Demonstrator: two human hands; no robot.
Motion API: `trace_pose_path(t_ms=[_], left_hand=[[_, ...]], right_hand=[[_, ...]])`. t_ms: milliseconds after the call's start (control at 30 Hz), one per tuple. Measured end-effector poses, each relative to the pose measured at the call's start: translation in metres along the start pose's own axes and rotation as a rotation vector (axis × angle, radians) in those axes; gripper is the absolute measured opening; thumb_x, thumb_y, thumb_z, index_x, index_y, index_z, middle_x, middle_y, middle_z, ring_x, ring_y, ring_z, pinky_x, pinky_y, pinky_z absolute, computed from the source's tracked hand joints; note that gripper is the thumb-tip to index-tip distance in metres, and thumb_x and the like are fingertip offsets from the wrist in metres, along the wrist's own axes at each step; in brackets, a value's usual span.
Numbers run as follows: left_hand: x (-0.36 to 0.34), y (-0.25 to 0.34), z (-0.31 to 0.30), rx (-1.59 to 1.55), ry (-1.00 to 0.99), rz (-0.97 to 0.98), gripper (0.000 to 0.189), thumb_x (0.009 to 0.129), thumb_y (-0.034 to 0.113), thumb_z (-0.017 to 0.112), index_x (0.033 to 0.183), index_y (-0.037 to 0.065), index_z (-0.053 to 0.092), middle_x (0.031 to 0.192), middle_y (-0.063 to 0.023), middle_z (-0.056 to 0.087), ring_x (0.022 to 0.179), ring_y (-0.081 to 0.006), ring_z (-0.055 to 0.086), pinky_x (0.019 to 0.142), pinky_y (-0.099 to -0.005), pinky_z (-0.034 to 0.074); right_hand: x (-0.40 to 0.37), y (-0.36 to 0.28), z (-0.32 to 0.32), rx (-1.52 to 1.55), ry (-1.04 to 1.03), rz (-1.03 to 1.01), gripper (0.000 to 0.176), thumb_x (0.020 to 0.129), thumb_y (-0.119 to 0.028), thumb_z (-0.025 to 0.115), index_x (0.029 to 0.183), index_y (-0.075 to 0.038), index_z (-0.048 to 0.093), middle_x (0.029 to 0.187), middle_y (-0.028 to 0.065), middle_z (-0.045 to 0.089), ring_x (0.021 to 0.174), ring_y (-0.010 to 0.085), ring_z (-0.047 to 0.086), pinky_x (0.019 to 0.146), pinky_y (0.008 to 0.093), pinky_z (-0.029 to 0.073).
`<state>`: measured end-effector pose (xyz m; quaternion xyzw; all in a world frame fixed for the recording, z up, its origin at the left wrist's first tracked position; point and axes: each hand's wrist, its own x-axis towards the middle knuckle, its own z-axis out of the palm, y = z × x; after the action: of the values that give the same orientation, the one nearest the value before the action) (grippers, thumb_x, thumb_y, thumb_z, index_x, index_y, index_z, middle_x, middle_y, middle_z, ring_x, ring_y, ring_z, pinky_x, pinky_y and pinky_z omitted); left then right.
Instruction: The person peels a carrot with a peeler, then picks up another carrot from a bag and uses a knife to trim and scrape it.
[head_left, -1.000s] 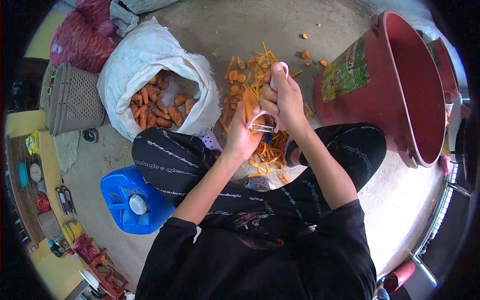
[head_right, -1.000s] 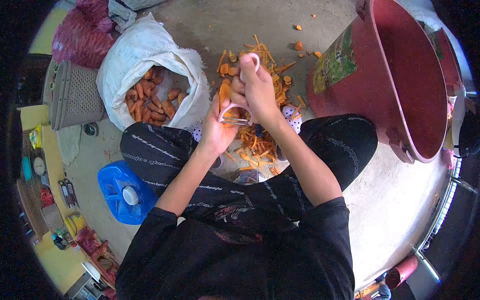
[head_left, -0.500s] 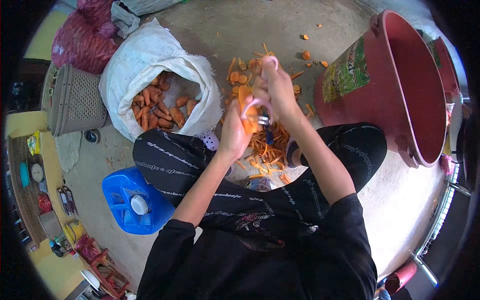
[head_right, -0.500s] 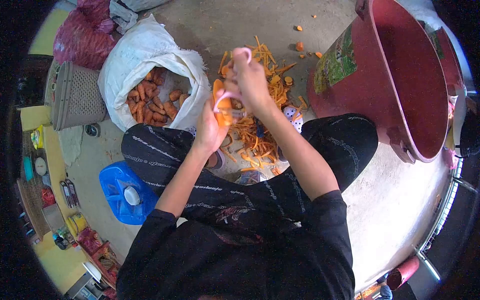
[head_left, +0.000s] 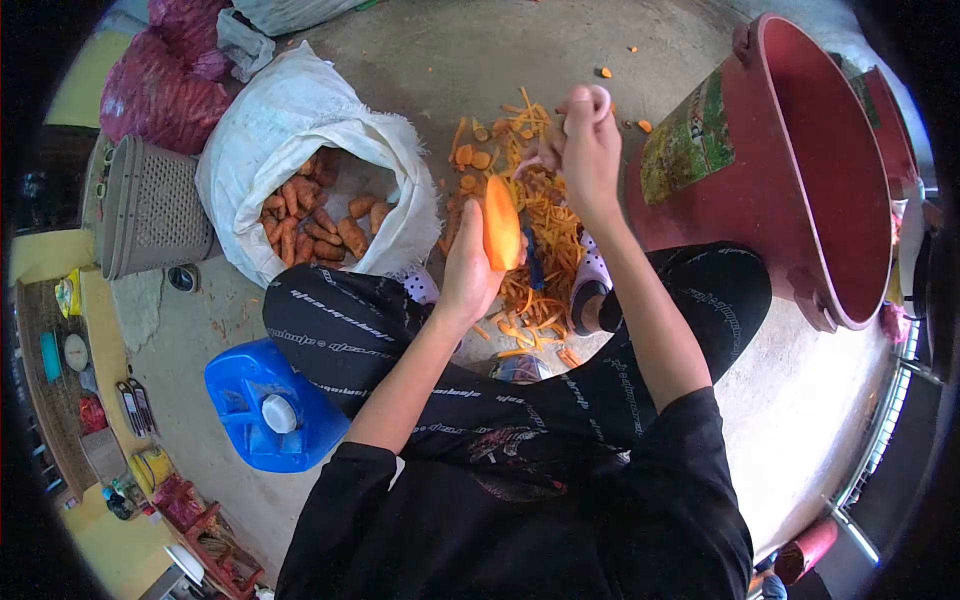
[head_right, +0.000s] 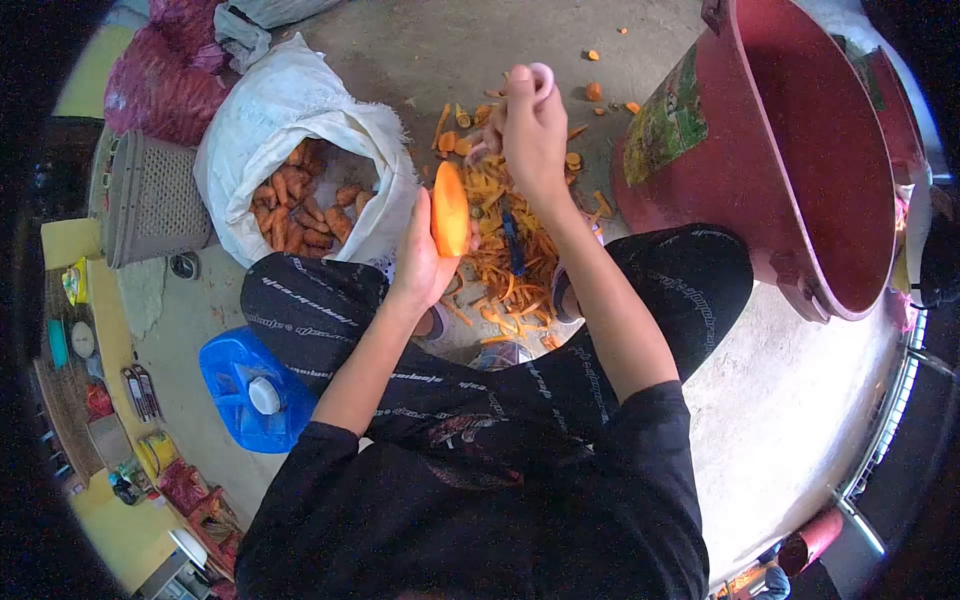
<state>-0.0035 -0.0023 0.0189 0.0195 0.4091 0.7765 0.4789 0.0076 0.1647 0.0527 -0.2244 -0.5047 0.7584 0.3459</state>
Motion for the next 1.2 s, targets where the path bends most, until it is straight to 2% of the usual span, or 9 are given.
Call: trace_pose_path(t_ms=[67,267,467,667,867,967,1067,1167,1200], left_hand=[[-0.001,0.002,0.002,-0.03,0.027,0.0,0.043,0.096,0.046,0.034,0.113,0.009,0.048,0.088,-0.003,0.052,0.078,-0.0163,0.052,0.067,-0.0314,0.042],[-0.003,0.009,0.014,-0.087,-0.001,-0.022,0.04,0.097,0.042,0.033,0.118,0.012,0.048,0.097,-0.0008,0.055,0.088,-0.0133,0.052,0.073,-0.0323,0.042],[-0.003,0.015,0.018,-0.134,0.082,-0.006,0.036,0.097,0.042,0.033,0.094,0.014,0.056,0.093,-0.0004,0.058,0.088,-0.0137,0.054,0.079,-0.033,0.043],[0.0,0.009,0.0,-0.308,-0.041,-0.019,0.036,0.097,0.042,0.033,0.075,0.017,0.049,0.083,-0.0009,0.058,0.085,-0.0153,0.055,0.081,-0.034,0.042],[0.001,0.005,0.002,-0.334,-0.06,-0.027,0.04,0.098,0.044,0.028,0.088,0.011,0.048,0.084,0.0002,0.052,0.086,-0.0141,0.052,0.081,-0.0327,0.041],[-0.001,0.013,0.031,-0.285,0.185,0.002,0.038,0.098,0.043,0.029,0.091,0.011,0.049,0.085,-0.0004,0.053,0.088,-0.0143,0.052,0.083,-0.0332,0.04],[0.0,0.0,0.013,-0.259,0.13,0.018,0.037,0.099,0.04,0.027,0.099,0.012,0.051,0.094,-0.0045,0.056,0.086,-0.0176,0.054,0.079,-0.0358,0.043],[-0.008,-0.013,0.001,-0.058,-0.05,0.017,0.037,0.099,0.042,0.027,0.104,0.01,0.047,0.089,-0.0056,0.054,0.079,-0.0186,0.054,0.071,-0.0344,0.045],[-0.012,-0.013,0.012,-0.008,0.103,-0.009,0.039,0.098,0.044,0.029,0.108,0.009,0.043,0.083,-0.0064,0.052,0.073,-0.0181,0.052,0.066,-0.0325,0.045]], right_hand=[[-0.016,-0.026,0.011,0.296,0.001,0.198,0.034,0.094,-0.04,0.046,0.088,-0.006,0.043,0.054,0.0001,0.036,0.041,0.0106,0.037,0.041,0.0266,0.038],[-0.043,-0.032,0.02,0.332,-0.057,0.353,0.033,0.094,-0.039,0.045,0.086,-0.007,0.043,0.055,-0.0012,0.031,0.041,0.0084,0.031,0.037,0.0234,0.027],[-0.055,-0.038,0.021,0.336,-0.041,0.316,0.032,0.095,-0.038,0.043,0.086,-0.008,0.041,0.056,-0.0013,0.03,0.041,0.0073,0.028,0.037,0.0227,0.027],[-0.065,-0.027,0.032,0.311,-0.055,0.269,0.033,0.096,-0.041,0.039,0.087,-0.008,0.039,0.055,-0.0013,0.029,0.04,0.0072,0.024,0.037,0.0216,0.024],[-0.063,-0.018,0.032,0.302,0.013,0.263,0.032,0.095,-0.039,0.043,0.086,-0.009,0.039,0.055,-0.0018,0.029,0.04,0.0069,0.026,0.036,0.0213,0.025],[-0.055,-0.022,0.033,0.315,0.057,0.282,0.031,0.095,-0.038,0.045,0.085,-0.009,0.04,0.055,-0.0019,0.029,0.04,0.0066,0.027,0.035,0.0213,0.025],[-0.049,-0.014,0.025,0.304,0.044,0.324,0.03,0.094,-0.036,0.046,0.083,-0.009,0.04,0.055,-0.0016,0.033,0.039,0.0071,0.032,0.035,0.0229,0.032],[-0.025,-0.002,0.019,0.269,0.056,0.287,0.031,0.094,-0.036,0.047,0.083,-0.009,0.04,0.055,-0.0015,0.034,0.039,0.0079,0.035,0.034,0.0243,0.034],[-0.019,-0.002,0.019,0.266,0.047,0.297,0.031,0.094,-0.036,0.047,0.083,-0.008,0.04,0.056,-0.0015,0.034,0.039,0.0079,0.035,0.035,0.0245,0.036]])
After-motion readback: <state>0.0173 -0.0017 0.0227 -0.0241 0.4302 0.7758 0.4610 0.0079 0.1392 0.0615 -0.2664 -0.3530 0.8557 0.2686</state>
